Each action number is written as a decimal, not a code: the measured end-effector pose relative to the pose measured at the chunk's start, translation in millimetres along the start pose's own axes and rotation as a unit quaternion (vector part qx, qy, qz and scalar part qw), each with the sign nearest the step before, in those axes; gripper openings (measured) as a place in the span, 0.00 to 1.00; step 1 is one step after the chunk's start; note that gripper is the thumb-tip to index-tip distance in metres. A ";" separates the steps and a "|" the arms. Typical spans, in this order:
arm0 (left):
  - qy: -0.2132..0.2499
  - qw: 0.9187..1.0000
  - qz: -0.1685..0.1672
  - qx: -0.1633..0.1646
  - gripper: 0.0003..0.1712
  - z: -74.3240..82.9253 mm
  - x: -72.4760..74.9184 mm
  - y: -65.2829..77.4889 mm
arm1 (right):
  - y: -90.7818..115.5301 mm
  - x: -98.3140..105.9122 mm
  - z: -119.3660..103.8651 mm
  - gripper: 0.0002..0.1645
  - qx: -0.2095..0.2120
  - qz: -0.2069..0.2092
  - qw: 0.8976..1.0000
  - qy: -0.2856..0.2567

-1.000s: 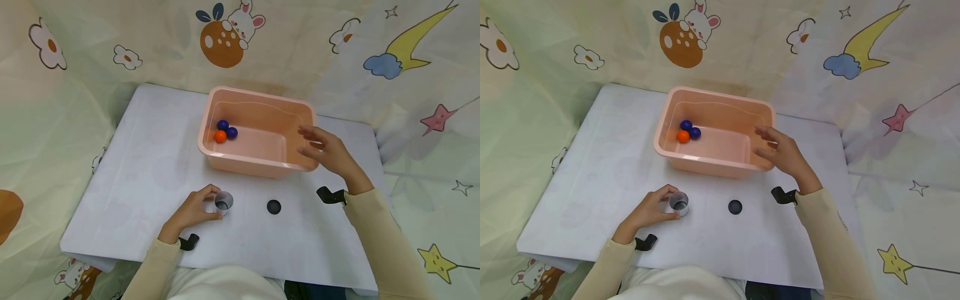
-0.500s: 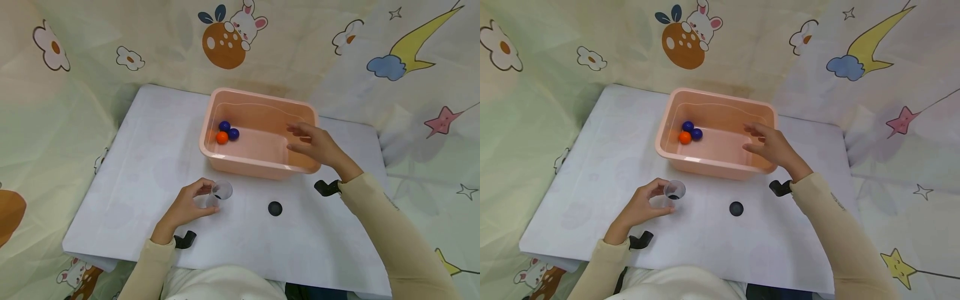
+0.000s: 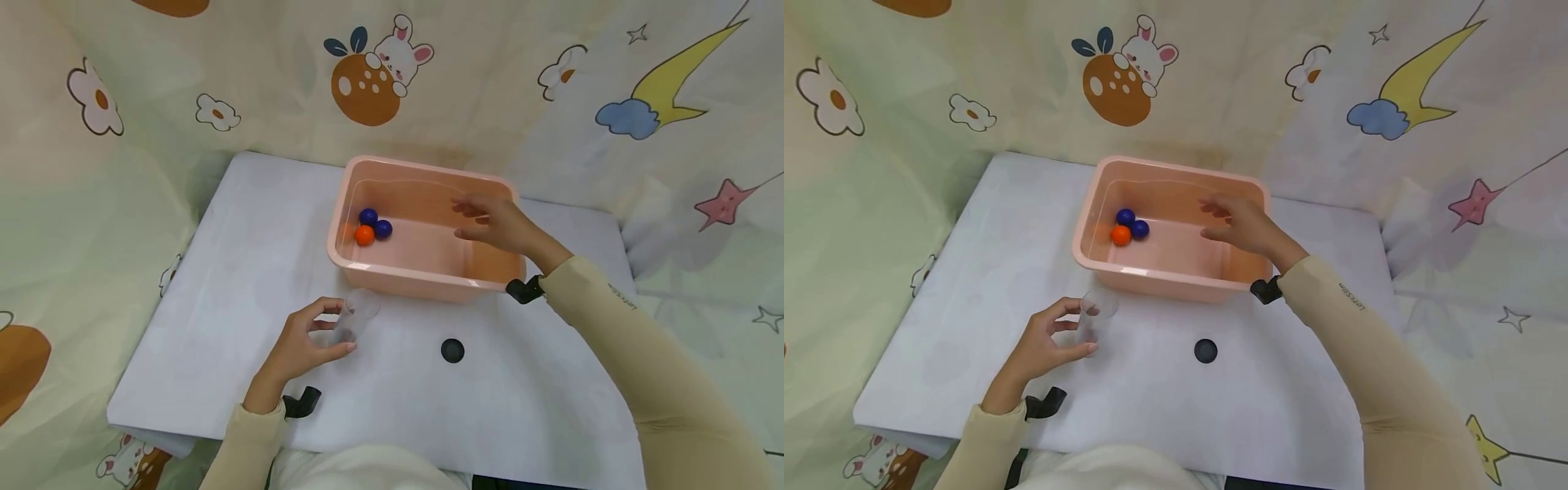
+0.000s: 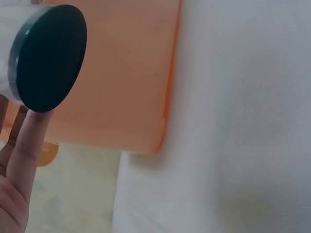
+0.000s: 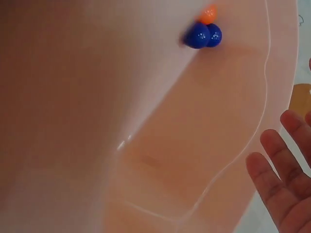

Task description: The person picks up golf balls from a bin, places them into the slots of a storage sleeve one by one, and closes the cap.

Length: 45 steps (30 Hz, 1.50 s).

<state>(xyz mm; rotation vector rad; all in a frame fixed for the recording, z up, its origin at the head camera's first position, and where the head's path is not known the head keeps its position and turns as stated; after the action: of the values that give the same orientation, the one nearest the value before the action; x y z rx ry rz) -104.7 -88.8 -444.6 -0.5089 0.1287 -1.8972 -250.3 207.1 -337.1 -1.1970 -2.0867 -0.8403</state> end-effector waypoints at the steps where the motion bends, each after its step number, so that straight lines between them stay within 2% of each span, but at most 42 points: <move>1: -0.002 1.000 0.005 0.001 0.33 1.3 0.9 0.8 | -3.1 -1.2 -0.2 0.38 0.002 -0.003 1.000 0.000; 8: -0.024 0.998 0.048 -0.015 0.33 11.4 10.0 6.9 | -15.6 -7.8 -9.8 0.37 0.009 -0.030 0.999 -0.008; 14: -0.034 0.997 0.060 -0.020 0.33 15.7 13.3 5.3 | -24.4 -9.2 -13.3 0.38 0.005 -0.043 0.999 0.002; 25: -0.040 0.996 0.075 -0.032 0.33 21.5 20.9 4.5 | -54.6 -21.6 -9.7 0.38 -0.006 -0.059 0.998 0.016; 32: -0.024 0.995 0.083 -0.040 0.34 25.8 22.0 4.5 | -71.1 -35.8 1.6 0.39 -0.043 -0.074 0.994 -0.066; 35: -0.018 0.996 0.081 -0.039 0.33 26.5 21.1 3.1 | -81.3 -42.3 6.1 0.38 -0.046 -0.072 0.993 -0.081; 42: -0.016 0.996 0.079 -0.040 0.34 29.1 18.7 1.1 | -105.4 -61.6 9.4 0.36 -0.033 -0.076 0.995 -0.063; 45: -0.013 0.996 0.078 -0.040 0.34 30.0 16.9 0.6 | -115.3 -69.0 8.1 0.31 -0.028 -0.077 0.995 -0.051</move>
<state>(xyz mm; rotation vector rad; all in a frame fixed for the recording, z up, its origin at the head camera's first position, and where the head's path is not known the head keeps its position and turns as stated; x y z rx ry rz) -97.0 -99.9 -413.0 -0.5605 0.2217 -1.7370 -324.8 131.6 -420.0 -1.1393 -2.2753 -0.9298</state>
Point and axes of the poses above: each hand's wrist, its own y-axis away from the middle knuckle, its own x-axis out of the back of the hand, z = x × y, the point moved 9 cm from there along -y, towards the middle knuckle, and after that the axes turned 7 degrees about -x, right-handed, at the moved point
